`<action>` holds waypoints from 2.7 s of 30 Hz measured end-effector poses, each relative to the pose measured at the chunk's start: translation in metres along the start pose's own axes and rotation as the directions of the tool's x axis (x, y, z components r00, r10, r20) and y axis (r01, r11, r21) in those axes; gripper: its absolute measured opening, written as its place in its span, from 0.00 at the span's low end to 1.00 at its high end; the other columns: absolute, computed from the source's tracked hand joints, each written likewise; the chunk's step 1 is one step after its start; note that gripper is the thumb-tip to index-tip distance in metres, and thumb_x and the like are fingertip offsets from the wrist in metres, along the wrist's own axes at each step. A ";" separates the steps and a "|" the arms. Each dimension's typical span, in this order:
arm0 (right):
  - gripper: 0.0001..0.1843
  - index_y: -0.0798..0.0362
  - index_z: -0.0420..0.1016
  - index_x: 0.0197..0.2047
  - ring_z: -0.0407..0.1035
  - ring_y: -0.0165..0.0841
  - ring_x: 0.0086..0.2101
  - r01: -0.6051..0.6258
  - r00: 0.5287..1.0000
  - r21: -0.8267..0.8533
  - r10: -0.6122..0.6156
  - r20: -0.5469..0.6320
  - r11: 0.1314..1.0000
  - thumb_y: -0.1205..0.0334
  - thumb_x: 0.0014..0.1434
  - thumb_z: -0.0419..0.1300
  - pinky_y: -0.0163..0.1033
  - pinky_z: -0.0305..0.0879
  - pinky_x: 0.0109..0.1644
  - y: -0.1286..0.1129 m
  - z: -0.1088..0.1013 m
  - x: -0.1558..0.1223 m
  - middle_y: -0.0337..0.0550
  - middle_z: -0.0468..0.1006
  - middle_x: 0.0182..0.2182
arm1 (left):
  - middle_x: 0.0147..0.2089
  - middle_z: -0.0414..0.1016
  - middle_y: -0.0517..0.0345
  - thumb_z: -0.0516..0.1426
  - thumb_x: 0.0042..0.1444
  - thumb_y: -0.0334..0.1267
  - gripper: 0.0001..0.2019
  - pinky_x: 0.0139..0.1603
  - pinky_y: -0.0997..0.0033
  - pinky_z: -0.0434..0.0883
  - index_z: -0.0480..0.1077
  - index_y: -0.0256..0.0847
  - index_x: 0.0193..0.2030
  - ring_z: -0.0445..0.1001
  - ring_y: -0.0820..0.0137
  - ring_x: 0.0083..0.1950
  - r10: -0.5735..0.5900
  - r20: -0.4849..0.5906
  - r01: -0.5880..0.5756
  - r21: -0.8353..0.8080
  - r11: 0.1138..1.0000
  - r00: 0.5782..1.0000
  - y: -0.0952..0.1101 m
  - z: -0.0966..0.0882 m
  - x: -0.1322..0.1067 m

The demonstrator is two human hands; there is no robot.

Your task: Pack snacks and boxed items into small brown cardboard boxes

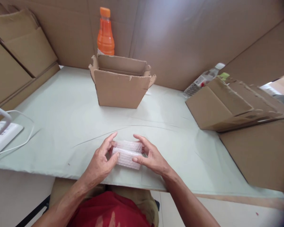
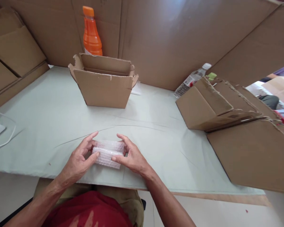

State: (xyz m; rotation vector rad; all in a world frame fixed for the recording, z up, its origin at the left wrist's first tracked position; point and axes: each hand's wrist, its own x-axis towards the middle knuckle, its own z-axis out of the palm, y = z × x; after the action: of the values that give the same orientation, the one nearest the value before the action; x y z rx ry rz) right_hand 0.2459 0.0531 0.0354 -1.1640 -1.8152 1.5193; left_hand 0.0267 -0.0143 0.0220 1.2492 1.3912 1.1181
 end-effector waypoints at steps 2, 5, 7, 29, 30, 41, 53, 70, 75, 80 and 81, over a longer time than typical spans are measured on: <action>0.28 0.51 0.72 0.58 0.73 0.37 0.43 0.049 0.996 -0.062 -0.053 -0.077 0.997 0.54 0.55 0.69 0.40 0.69 0.47 -0.004 0.003 0.000 0.46 0.79 0.47 | 0.49 0.72 0.55 0.57 0.59 0.37 0.34 0.48 0.69 0.69 0.54 0.46 0.72 0.72 0.69 0.48 -0.027 0.000 0.027 -0.023 0.999 1.000 0.000 0.000 0.003; 0.09 0.50 0.77 0.42 0.71 0.33 0.37 0.151 0.969 -0.162 -0.179 -0.171 0.975 0.59 0.58 0.65 0.37 0.66 0.43 -0.008 0.009 0.000 0.41 0.79 0.38 | 0.47 0.72 0.56 0.59 0.56 0.39 0.37 0.46 0.69 0.69 0.53 0.43 0.72 0.72 0.69 0.44 -0.121 0.048 0.127 -0.135 0.983 0.991 0.003 0.000 0.010; 0.05 0.50 0.75 0.37 0.69 0.32 0.34 0.162 0.964 -0.152 -0.189 -0.189 0.975 0.59 0.58 0.64 0.36 0.65 0.40 -0.010 0.011 0.001 0.39 0.76 0.33 | 0.43 0.72 0.56 0.59 0.55 0.42 0.29 0.41 0.70 0.69 0.62 0.38 0.64 0.72 0.69 0.41 -0.183 0.125 0.204 -0.177 0.963 0.975 0.006 -0.001 0.016; 0.16 0.45 0.85 0.43 0.75 0.37 0.30 0.054 0.965 -0.156 -0.091 -0.246 0.986 0.47 0.61 0.61 0.38 0.73 0.31 -0.013 -0.019 0.020 0.45 0.84 0.37 | 0.69 0.60 0.46 0.58 0.56 0.35 0.25 0.59 0.56 0.72 0.67 0.46 0.62 0.63 0.55 0.69 0.581 -0.360 -0.383 0.489 0.784 0.730 0.066 -0.057 0.129; 0.16 0.45 0.85 0.42 0.75 0.37 0.30 0.057 0.965 -0.172 -0.099 -0.243 0.983 0.46 0.61 0.61 0.38 0.73 0.31 -0.014 -0.021 0.021 0.44 0.84 0.37 | 0.71 0.56 0.46 0.58 0.56 0.35 0.27 0.63 0.51 0.69 0.65 0.46 0.64 0.61 0.54 0.71 0.625 -0.380 -0.396 0.527 0.752 0.682 0.071 -0.063 0.144; 0.18 0.46 0.85 0.44 0.68 0.31 0.23 0.128 0.830 -0.350 -0.293 -0.475 0.928 0.45 0.56 0.68 0.33 0.63 0.21 -0.109 -0.087 0.044 0.41 0.80 0.27 | 0.62 0.66 0.45 0.56 0.52 0.23 0.09 0.63 0.52 0.71 0.71 0.39 0.38 0.70 0.57 0.64 0.823 -0.389 -0.549 0.614 0.566 0.413 0.057 -0.065 0.184; 0.15 0.58 0.82 0.44 0.65 0.26 0.22 0.130 0.965 -0.680 -0.250 -0.080 0.721 0.70 0.56 0.57 0.32 0.59 0.27 -0.227 -0.032 0.241 0.39 0.75 0.23 | 0.70 0.58 0.42 0.56 0.54 0.24 0.10 0.63 0.49 0.70 0.72 0.39 0.41 0.64 0.52 0.69 0.784 -0.460 -0.570 0.539 0.620 0.417 0.037 -0.053 0.184; 0.13 0.56 0.81 0.42 0.74 0.34 0.37 0.147 0.988 -0.937 -0.086 0.126 0.316 0.62 0.63 0.55 0.33 0.59 0.32 -0.221 0.023 0.278 0.48 0.83 0.40 | 0.65 0.66 0.38 0.56 0.55 0.28 0.36 0.64 0.50 0.70 0.52 0.39 0.71 0.70 0.56 0.64 0.604 -0.566 -0.538 0.305 0.786 0.561 0.016 -0.052 0.202; 0.10 0.56 0.83 0.39 0.75 0.37 0.37 0.127 0.992 -0.946 -0.041 0.120 0.297 0.67 0.59 0.59 0.34 0.59 0.33 -0.214 0.032 0.285 0.52 0.83 0.39 | 0.62 0.70 0.43 0.54 0.58 0.30 0.27 0.63 0.51 0.70 0.62 0.40 0.66 0.70 0.58 0.63 0.600 -0.569 -0.532 0.306 0.790 0.563 0.011 -0.051 0.205; 0.09 0.56 0.83 0.36 0.74 0.34 0.33 0.194 0.981 -0.927 -0.048 0.189 0.321 0.66 0.59 0.60 0.34 0.60 0.34 -0.226 0.026 0.280 0.46 0.83 0.34 | 0.61 0.71 0.43 0.54 0.58 0.31 0.25 0.63 0.52 0.71 0.64 0.40 0.64 0.70 0.59 0.63 0.578 -0.569 -0.517 0.287 0.807 0.586 0.006 -0.053 0.207; 0.10 0.55 0.83 0.37 0.74 0.33 0.33 0.206 0.978 -0.913 -0.098 0.183 0.353 0.65 0.60 0.59 0.34 0.61 0.35 -0.227 0.020 0.271 0.44 0.83 0.34 | 0.60 0.71 0.44 0.54 0.58 0.31 0.25 0.63 0.53 0.70 0.64 0.40 0.64 0.71 0.59 0.62 0.569 -0.570 -0.509 0.282 0.813 0.593 0.004 -0.053 0.208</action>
State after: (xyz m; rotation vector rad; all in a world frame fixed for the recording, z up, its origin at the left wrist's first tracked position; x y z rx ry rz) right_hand 0.0252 0.2699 0.2088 -1.2762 -2.8936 0.2594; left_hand -0.0365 0.1905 0.0220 1.4884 1.5895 2.0855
